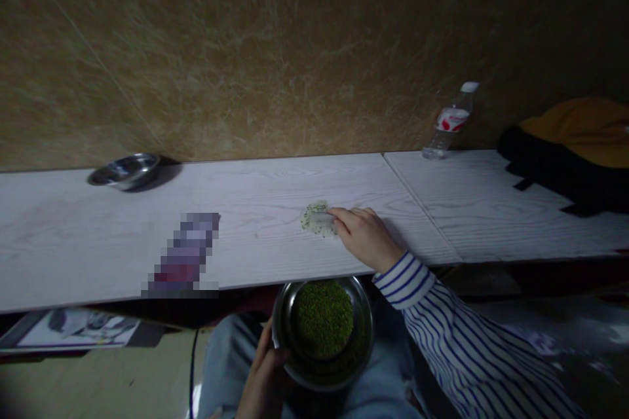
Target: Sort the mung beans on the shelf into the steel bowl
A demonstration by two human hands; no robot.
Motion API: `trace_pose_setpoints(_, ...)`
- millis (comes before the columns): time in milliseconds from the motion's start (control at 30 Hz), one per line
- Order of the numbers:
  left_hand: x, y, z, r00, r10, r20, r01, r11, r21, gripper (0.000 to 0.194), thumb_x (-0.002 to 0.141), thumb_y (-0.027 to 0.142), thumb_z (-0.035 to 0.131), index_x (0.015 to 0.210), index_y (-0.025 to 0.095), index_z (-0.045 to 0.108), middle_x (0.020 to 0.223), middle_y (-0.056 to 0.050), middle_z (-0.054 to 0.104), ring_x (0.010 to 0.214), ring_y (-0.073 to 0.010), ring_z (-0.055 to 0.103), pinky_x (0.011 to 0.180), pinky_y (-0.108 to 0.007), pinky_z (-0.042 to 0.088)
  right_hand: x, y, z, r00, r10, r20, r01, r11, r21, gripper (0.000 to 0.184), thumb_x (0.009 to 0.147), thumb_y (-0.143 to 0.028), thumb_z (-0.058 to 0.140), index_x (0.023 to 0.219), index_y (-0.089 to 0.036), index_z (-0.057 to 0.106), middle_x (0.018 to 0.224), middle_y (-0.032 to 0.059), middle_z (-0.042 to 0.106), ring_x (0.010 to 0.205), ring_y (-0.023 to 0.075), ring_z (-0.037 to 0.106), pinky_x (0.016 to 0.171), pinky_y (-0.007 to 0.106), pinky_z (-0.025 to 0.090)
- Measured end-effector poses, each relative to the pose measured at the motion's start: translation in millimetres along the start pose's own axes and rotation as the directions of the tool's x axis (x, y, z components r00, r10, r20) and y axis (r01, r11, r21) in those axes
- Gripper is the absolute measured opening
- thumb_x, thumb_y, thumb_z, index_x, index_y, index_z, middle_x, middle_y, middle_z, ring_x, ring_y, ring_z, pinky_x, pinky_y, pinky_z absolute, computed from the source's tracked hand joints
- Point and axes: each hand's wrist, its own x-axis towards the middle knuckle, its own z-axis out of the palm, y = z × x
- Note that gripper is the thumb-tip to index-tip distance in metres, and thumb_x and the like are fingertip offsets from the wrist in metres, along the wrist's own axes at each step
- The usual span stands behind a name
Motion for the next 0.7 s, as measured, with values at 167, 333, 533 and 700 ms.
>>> trace_pose_setpoints(167,0,0,1.2,1.000,0.012,0.006,-0.012,1.000,0.010,0.075,0.064,0.022,0.061,0.136,0.032,0.043,0.124,-0.005,0.060,0.115,-0.0301,0.051,0.085,-0.038,0.046,8,12,-1,0.997,0.063,-0.043,-0.064,0.998,-0.015,0.028,0.089,-0.020,0.044,0.109,-0.020,0.064,0.097,0.0062,0.073,0.085,0.0201,0.067,0.078,0.037,0.051)
trace_pose_setpoints(333,-4,3,5.5,1.000,0.015,0.002,-0.015,1.000,0.019,0.078,0.063,0.021,0.061,0.138,0.032,0.040,0.126,-0.006,0.058,0.114,-0.0308,0.052,0.083,-0.039,0.048,13,11,3,0.995,0.096,0.003,-0.096,0.994,-0.044,0.027,0.091,-0.021,0.043,0.109,-0.020,0.063,0.099,0.0064,0.072,0.087,0.0192,0.067,0.081,0.036,0.049)
trace_pose_setpoints(533,-7,6,7.3,1.000,0.018,0.011,-0.018,0.998,0.064,0.075,0.065,0.023,0.060,0.137,0.034,0.040,0.128,-0.005,0.057,0.117,-0.0310,0.049,0.081,-0.037,0.048,10,3,3,0.997,0.041,0.070,-0.038,0.999,-0.036,0.028,0.091,-0.020,0.044,0.113,-0.020,0.062,0.104,0.0061,0.071,0.090,0.0194,0.066,0.082,0.038,0.047)
trace_pose_setpoints(700,-11,8,10.9,1.000,0.013,0.019,-0.014,0.998,0.067,0.077,0.065,0.022,0.060,0.138,0.033,0.039,0.127,-0.005,0.057,0.109,-0.0290,0.054,0.080,-0.037,0.049,3,-2,-2,0.995,-0.026,0.099,0.030,0.999,-0.042,0.030,0.090,-0.018,0.045,0.115,-0.022,0.062,0.105,0.0057,0.071,0.091,0.0201,0.065,0.080,0.038,0.045)
